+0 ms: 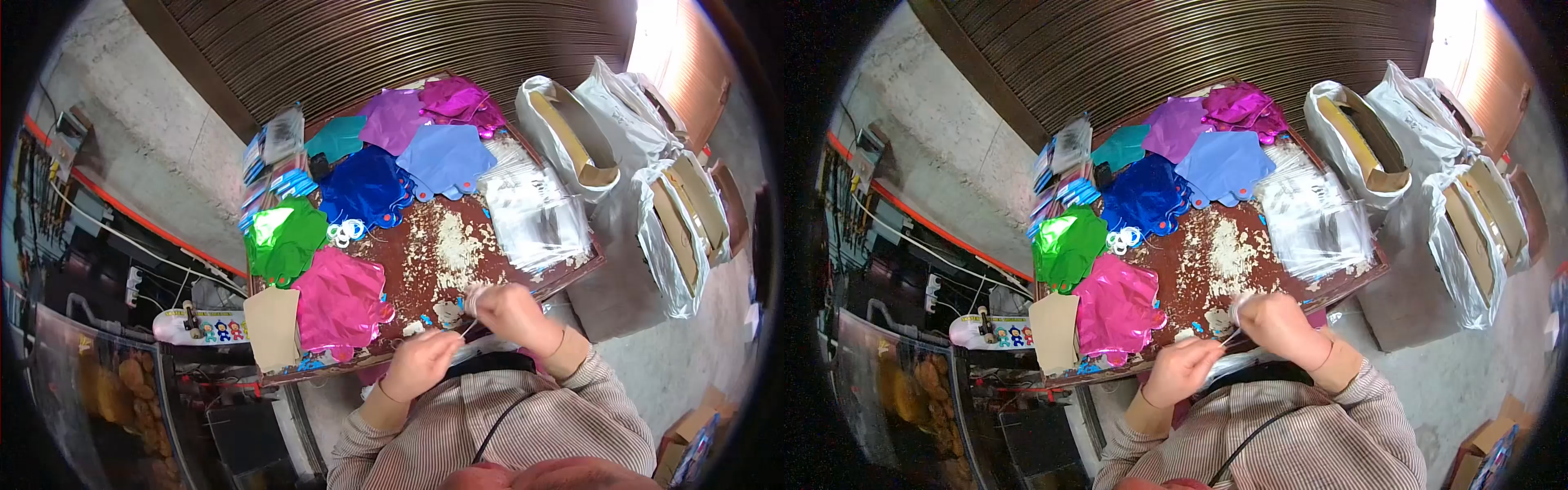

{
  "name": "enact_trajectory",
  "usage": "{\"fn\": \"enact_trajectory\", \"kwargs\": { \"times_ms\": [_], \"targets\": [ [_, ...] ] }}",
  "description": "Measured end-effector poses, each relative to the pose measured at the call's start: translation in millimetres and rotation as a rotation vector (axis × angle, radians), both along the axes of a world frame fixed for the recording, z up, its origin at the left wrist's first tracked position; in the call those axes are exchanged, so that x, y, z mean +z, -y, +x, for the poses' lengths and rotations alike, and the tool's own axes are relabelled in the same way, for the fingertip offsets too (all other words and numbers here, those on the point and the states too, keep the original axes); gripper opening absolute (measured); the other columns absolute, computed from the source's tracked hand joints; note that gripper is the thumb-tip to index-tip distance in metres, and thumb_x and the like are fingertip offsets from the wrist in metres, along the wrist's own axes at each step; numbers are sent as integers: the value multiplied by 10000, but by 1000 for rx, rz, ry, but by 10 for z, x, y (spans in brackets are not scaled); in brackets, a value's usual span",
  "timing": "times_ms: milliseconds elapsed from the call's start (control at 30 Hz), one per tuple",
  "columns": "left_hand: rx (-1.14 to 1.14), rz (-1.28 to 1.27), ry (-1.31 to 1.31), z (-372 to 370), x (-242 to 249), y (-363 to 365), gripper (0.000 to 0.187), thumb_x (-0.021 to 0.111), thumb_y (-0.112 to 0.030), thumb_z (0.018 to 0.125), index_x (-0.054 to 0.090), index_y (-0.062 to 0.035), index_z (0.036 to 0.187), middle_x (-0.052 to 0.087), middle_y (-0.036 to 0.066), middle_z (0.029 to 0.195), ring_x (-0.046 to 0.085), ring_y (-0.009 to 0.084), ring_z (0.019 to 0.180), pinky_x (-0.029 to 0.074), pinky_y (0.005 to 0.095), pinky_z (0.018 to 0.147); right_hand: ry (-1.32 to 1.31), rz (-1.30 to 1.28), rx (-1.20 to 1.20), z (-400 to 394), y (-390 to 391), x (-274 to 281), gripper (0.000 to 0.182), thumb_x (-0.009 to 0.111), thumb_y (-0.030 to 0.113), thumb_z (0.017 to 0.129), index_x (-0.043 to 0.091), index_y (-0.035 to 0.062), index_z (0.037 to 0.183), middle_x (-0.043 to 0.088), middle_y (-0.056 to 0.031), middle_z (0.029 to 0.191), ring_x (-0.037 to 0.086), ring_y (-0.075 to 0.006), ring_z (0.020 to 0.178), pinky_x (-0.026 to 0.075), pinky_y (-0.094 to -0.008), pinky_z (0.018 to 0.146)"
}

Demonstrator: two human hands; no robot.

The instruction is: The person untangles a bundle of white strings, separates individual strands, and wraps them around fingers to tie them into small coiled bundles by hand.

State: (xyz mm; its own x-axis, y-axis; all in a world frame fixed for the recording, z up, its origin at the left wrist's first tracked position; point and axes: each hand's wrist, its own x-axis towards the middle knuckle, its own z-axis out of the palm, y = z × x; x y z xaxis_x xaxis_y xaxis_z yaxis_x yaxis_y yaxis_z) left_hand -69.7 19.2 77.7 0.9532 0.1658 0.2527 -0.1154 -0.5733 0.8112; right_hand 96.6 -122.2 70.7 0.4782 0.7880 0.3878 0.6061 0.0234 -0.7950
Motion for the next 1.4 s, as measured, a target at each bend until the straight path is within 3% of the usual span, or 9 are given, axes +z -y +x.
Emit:
{"fn": "enact_trajectory", "kwargs": {
  "times_ms": [167, 333, 467, 667, 800, 1000, 1167, 1300, 1400],
  "targets": [
    [-81, -111, -43, 2, -129, -124, 96, 628, -58, 847, 674, -37, 929, 664, 68, 831, 607, 215, 684, 479, 293, 602, -886, -417, 859, -26, 134, 323, 122, 638, 55, 846, 723, 7, 920, 723, -85, 986, 574, -113, 586, 497, -251, 508],
    [-7, 18, 33, -20, -219, 39, 97, 623, -8, 842, 675, 4, 923, 662, 65, 803, 584, 184, 669, 463, 262, 604, 222, -63, -113, -56, 15, -41, 129, 642, 22, 806, 722, 14, 905, 724, -104, 923, 563, -133, 554, 485, -252, 502],
    [-157, -161, -63, -66, -213, -72, 92, 617, -19, 854, 676, 0, 923, 660, 63, 821, 581, 179, 683, 459, 255, 615, -815, -550, 915, 5, 172, 386, 189, 643, 16, 784, 733, 43, 948, 713, -79, 822, 546, -123, 531, 466, -246, 480],
    [22, -185, -50, -114, -362, 66, 93, 608, -24, 864, 675, -7, 926, 660, 65, 835, 576, 183, 676, 460, 258, 614, 91, -123, -47, -60, 95, -84, 247, 649, 36, 808, 733, 78, 1037, 701, -19, 776, 527, -70, 535, 437, -213, 437],
    [-180, -151, -108, -172, -418, -55, 101, 601, -23, 870, 675, -10, 938, 660, 65, 830, 573, 179, 670, 458, 257, 617, -673, -821, 872, -120, 149, 207, 231, 666, 59, 805, 731, 59, 1026, 674, -13, 714, 526, -81, 518, 439, -224, 441],
    [13, -511, -289, -277, -382, 128, 121, 608, -67, 870, 665, -13, 962, 663, 63, 857, 587, 191, 695, 467, 274, 627, -1122, -229, 161, -252, 18, 256, 213, 691, 65, 793, 726, 21, 999, 701, -47, 769, 521, -82, 489, 435, -213, 436],
    [15, 5, -121, -350, -230, -13, 139, 608, -86, 875, 671, -19, 979, 671, 42, 868, 592, 165, 716, 461, 252, 639, 495, -687, 197, -247, -55, -12, 172, 698, 79, 813, 733, 19, 970, 721, -104, 858, 509, -79, 451, 446, -202, 430],
    [-228, -454, -196, -408, -261, -139, 124, 597, -54, 882, 690, -26, 959, 655, 34, 812, 561, 133, 664, 453, 250, 617, -1023, -156, 1172, -54, 50, 243, 155, 654, 15, 827, 700, -60, 955, 695, -191, 1032, 528, -135, 430, 453, -228, 407],
    [-163, -409, -225, -401, -241, -23, 129, 600, -49, 875, 692, -29, 964, 662, 38, 821, 567, 140, 669, 456, 250, 623, -1283, 163, 951, 40, 167, 421, 126, 634, -3, 833, 694, -69, 922, 662, -211, 1112, 564, -171, 454, 467, -243, 405]
  ]
}}
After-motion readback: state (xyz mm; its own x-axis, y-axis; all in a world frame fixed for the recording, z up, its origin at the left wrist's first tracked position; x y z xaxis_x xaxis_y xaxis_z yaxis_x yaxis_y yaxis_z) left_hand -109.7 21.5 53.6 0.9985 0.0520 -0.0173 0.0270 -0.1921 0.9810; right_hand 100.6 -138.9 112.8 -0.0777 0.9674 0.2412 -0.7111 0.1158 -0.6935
